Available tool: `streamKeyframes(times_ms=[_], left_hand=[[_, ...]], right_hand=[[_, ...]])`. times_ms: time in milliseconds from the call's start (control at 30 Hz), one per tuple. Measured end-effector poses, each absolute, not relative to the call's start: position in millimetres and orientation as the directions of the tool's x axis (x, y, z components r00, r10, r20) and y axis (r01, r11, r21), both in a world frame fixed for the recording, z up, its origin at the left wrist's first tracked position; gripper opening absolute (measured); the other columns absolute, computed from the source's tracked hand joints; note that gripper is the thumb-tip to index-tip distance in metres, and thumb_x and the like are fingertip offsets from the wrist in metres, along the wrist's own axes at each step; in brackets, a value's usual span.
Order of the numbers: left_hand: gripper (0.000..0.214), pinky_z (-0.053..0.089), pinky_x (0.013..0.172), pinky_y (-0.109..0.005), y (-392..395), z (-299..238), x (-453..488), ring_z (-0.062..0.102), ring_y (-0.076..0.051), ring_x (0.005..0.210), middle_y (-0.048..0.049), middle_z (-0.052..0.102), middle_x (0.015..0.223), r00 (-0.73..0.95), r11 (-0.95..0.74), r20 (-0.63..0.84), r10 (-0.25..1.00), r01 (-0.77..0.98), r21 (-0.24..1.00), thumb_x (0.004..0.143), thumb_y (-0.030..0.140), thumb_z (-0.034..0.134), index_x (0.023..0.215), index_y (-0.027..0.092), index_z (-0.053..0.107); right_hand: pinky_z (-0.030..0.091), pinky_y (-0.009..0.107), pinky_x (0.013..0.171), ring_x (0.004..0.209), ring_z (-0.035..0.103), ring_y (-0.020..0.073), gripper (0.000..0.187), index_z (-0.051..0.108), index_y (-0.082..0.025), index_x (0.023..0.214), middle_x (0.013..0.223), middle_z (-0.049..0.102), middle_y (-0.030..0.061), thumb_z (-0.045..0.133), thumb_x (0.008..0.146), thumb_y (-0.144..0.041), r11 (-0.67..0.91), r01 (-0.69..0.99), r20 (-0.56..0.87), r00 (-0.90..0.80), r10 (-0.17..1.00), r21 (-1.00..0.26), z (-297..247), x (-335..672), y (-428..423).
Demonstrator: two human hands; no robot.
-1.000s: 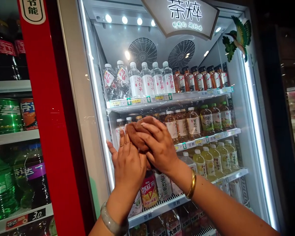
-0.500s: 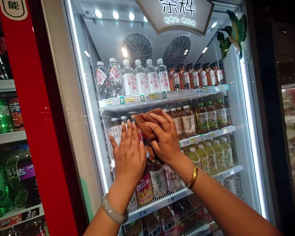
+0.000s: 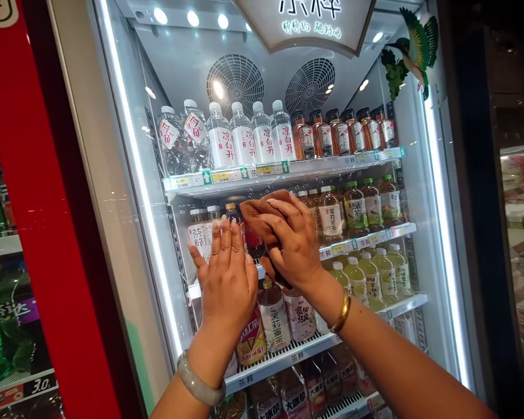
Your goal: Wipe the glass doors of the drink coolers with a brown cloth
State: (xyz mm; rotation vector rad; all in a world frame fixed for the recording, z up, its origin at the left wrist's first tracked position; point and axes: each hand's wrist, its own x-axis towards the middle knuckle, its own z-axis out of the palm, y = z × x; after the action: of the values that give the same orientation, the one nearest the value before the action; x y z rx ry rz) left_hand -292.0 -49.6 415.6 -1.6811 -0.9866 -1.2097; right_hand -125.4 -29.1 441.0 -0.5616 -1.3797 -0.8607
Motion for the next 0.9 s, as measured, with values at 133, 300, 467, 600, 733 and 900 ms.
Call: streamKeyframes(times_ms=[133,300,467,600,733,900], left_hand=[[0.076,-0.006,0.134,-0.059,-49.8,415.0,-286.4,0.02,-0.03,0.163,-0.0171,0.025,0.172,0.222,-0.358,0.965,0.141,0.92,-0.159,0.101,0.017,0.045,0.17,0.016,0.013],[0.071,-0.01,0.134,-0.055,-49.4,411.2,-272.8,0.023,-0.028,0.162,-0.0162,0.033,0.17,0.267,-0.316,0.955,0.129,0.924,-0.215,0.1,0.016,0.047,0.168,0.014,0.025],[0.072,-0.013,0.134,-0.055,-47.1,410.8,-261.4,0.022,-0.027,0.163,-0.0158,0.03,0.171,0.221,-0.304,0.965,0.143,0.938,-0.17,0.101,0.017,0.047,0.168,0.015,0.021],[0.068,-0.014,0.133,-0.055,-46.4,410.2,-255.3,0.021,-0.028,0.163,-0.0172,0.03,0.171,0.169,-0.296,0.973,0.16,0.948,-0.116,0.101,0.016,0.045,0.166,0.012,0.028],[0.07,-0.012,0.133,-0.059,-47.2,406.6,-246.6,0.022,-0.029,0.163,-0.0147,0.029,0.172,0.168,-0.314,0.969,0.183,0.944,-0.105,0.102,0.018,0.045,0.168,0.017,0.023],[0.071,-0.013,0.133,-0.055,-47.8,407.3,-225.2,0.016,-0.026,0.165,-0.0152,0.027,0.173,0.165,-0.304,0.964,0.209,0.948,-0.096,0.1,0.016,0.045,0.168,0.014,0.023]], right_hand=[[0.043,0.053,0.128,0.152,0.037,0.0299,0.043,0.066,-0.024,0.127,0.147,0.059,0.0046,0.063,0.086,-0.011,0.61,0.764,0.976,-0.124,-0.177,0.208,425.9,-127.3,-33.4],[0.043,0.057,0.126,0.151,0.04,0.0306,0.044,0.064,-0.025,0.129,0.146,0.059,0.006,0.061,0.087,-0.012,0.591,0.769,0.969,-0.173,-0.176,0.244,412.2,-100.9,-31.4],[0.042,0.058,0.127,0.149,0.042,0.0299,0.046,0.066,-0.026,0.124,0.144,0.06,0.0049,0.061,0.083,-0.006,0.602,0.781,0.981,-0.071,-0.182,0.168,433.3,-94.8,-26.5],[0.042,0.055,0.127,0.152,0.039,0.0302,0.043,0.065,-0.024,0.126,0.146,0.059,0.0062,0.061,0.086,-0.01,0.617,0.755,0.973,-0.135,-0.186,0.223,424.5,-101.3,-29.7],[0.043,0.054,0.126,0.152,0.039,0.0306,0.041,0.063,-0.024,0.131,0.147,0.059,0.0069,0.062,0.091,-0.018,0.589,0.744,0.949,-0.239,-0.205,0.314,401.8,-82.8,-28.5],[0.043,0.058,0.125,0.15,0.042,0.0319,0.044,0.064,-0.027,0.129,0.145,0.06,0.0063,0.064,0.087,-0.014,0.58,0.779,0.968,-0.145,-0.203,0.238,418.4,-50.6,-17.6]])
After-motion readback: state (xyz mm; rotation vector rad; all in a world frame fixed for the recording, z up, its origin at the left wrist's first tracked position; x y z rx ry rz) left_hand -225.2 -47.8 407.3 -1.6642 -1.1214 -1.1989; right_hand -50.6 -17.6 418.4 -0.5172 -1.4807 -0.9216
